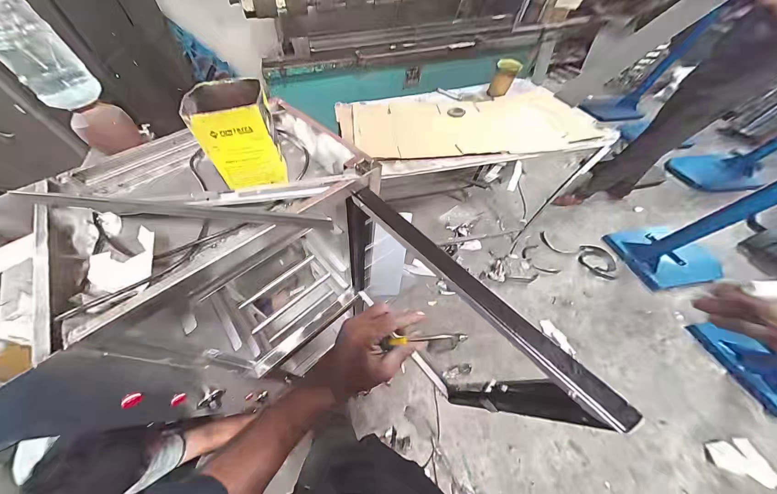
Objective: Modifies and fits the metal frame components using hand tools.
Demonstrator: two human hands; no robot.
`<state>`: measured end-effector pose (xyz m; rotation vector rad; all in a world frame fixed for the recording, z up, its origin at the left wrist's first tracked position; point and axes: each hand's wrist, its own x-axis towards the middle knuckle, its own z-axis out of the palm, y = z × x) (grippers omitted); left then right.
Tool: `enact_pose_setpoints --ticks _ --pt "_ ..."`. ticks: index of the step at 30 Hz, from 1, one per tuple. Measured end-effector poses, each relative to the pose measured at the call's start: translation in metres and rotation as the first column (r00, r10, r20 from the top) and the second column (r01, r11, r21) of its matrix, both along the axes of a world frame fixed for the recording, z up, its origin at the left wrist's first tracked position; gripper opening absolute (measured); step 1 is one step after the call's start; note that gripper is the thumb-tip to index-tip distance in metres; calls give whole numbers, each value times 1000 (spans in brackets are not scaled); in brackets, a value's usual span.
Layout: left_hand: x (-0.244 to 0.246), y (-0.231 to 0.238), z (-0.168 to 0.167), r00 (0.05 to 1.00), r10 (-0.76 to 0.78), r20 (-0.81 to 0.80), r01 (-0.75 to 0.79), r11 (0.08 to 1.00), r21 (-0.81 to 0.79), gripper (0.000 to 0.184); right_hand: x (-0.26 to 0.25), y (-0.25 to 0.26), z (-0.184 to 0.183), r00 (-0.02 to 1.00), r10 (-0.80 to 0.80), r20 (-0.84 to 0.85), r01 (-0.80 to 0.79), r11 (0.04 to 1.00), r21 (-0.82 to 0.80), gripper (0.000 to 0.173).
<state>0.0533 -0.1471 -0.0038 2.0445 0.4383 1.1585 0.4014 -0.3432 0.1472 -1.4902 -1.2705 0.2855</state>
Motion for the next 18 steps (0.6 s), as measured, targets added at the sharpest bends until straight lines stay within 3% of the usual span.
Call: enact_pose_setpoints --ticks 3,5,7,10,12,14,16,18 --pt "30 22 3 987 22 161 -9 996 -84 20 6 67 8 999 38 24 -35 993 -112 28" --pt "42 40 -7 971 94 221 -77 993 -87 18 -2 107 3 998 62 -6 -61 961 -271 24" --pt "48 58 -8 977 98 192 -120 987 107 26 -12 152 -11 993 100 -67 -119 899 -422 20" --pt "61 77 14 999 35 0 -33 935 353 56 -29 223 -42 956 173 -236 -280 773 -569 20" --pt "70 88 25 991 18 -136 39 914 404 64 -44 265 -64 917 167 -363 -366 716 -594 22" --pt "74 96 29 968 38 -246 72 904 421 61 -62 299 -81 861 157 -483 -444 694 -566 16" --pt "78 97 32 956 72 -284 55 908 416 53 -76 324 -90 790 158 -592 -521 680 -515 11" --pt "79 91 32 952 77 -297 43 924 379 58 -86 335 -95 720 165 -674 -579 678 -453 16"
